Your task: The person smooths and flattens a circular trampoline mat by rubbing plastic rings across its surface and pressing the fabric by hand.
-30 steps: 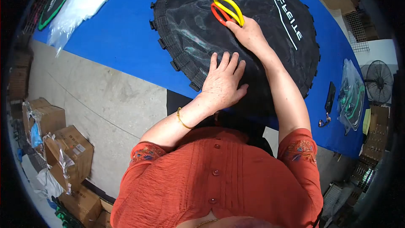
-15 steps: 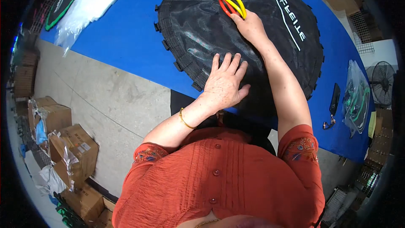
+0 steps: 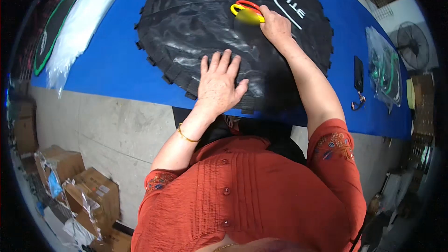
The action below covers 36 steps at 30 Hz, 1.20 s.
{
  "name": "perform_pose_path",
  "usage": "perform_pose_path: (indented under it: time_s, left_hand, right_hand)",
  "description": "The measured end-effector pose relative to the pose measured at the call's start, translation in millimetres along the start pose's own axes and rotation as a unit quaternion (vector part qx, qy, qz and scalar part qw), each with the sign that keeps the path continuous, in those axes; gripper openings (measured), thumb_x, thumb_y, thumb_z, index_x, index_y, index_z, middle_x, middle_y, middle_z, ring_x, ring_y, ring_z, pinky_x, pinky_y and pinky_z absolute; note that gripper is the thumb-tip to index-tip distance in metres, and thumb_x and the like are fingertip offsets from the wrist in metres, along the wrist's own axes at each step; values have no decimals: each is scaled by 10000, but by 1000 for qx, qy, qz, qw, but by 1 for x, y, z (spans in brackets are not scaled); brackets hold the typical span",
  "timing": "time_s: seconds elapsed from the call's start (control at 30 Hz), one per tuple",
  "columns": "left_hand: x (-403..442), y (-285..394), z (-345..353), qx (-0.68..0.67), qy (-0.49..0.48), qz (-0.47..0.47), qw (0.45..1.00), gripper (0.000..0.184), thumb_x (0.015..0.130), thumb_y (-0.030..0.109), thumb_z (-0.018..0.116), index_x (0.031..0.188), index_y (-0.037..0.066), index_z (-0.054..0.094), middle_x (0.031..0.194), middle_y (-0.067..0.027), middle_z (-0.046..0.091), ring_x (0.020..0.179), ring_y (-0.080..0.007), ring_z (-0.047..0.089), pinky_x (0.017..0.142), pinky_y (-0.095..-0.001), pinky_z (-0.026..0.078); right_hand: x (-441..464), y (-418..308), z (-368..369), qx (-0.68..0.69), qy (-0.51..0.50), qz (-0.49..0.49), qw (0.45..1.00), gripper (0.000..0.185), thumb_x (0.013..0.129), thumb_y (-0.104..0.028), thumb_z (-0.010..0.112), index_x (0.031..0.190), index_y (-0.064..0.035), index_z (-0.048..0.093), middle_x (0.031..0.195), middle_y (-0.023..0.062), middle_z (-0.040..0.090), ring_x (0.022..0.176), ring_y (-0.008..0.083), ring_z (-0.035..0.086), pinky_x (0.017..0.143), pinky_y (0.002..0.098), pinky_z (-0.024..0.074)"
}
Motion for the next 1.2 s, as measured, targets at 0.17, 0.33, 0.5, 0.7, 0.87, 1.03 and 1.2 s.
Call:
perform_pose_path:
  time_s: [0.17,0.33,0.5,0.7,0.87,1.03,1.2]
  left_hand:
    - [-1,1,2,10,5,4,1000,651,968,428,715,1491,50,625,1592,-222,552,1494,-425,470,1271,-631,296]
    - [-2,-1,7,8,4,12,1000,606,985,395,717,1481,56,633,1589,-219,556,1498,-430,463,1276,-636,286]
    - [2,14,-24,-196,-7,37,980,282,1016,148,710,1269,24,730,1273,-186,747,1211,-371,695,1068,-484,531]
    - [-1,90,-134,-464,-9,124,877,137,1022,144,722,967,22,749,854,-111,720,776,-326,704,721,-411,550]
    - [3,119,-188,-563,-54,297,769,323,1047,237,679,831,2,723,726,-108,670,626,-317,654,596,-416,511]
    - [-3,152,-191,-619,-73,359,695,311,1045,238,682,846,2,722,730,-111,674,628,-310,657,595,-413,513]
    - [-10,182,-179,-640,-88,386,658,300,1043,239,685,861,3,720,733,-115,678,630,-304,661,593,-410,516]
  right_hand:
    - [-18,50,3,21,0,121,992,252,979,-222,666,1229,-193,663,1036,139,798,950,399,772,811,540,605]
    - [-19,47,5,18,-7,156,988,289,960,-226,684,1247,-197,674,1064,126,802,983,380,774,839,520,608]
    - [-20,48,3,28,9,149,988,289,958,-231,684,1245,-202,679,1064,122,803,996,369,777,846,517,608]
    - [-21,48,3,20,13,144,989,328,949,-257,685,1274,-218,667,1096,117,805,1021,364,778,860,527,608]
    - [-20,53,9,24,4,156,987,376,948,-272,682,1322,-245,651,1158,115,799,1064,364,772,870,528,608]
    - [-21,56,11,31,11,149,988,423,955,-285,698,1374,-280,644,1150,131,803,1061,386,772,874,531,612]
    - [-18,64,21,37,14,146,989,417,973,-322,677,1388,-307,646,1151,132,805,1057,386,776,884,527,614]
Point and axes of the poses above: each hand's wrist, its own x-axis towards the middle knuckle, its own z-axis out of the palm, y = z × x, the point moved 5 cm from there along x, towards the middle knuckle
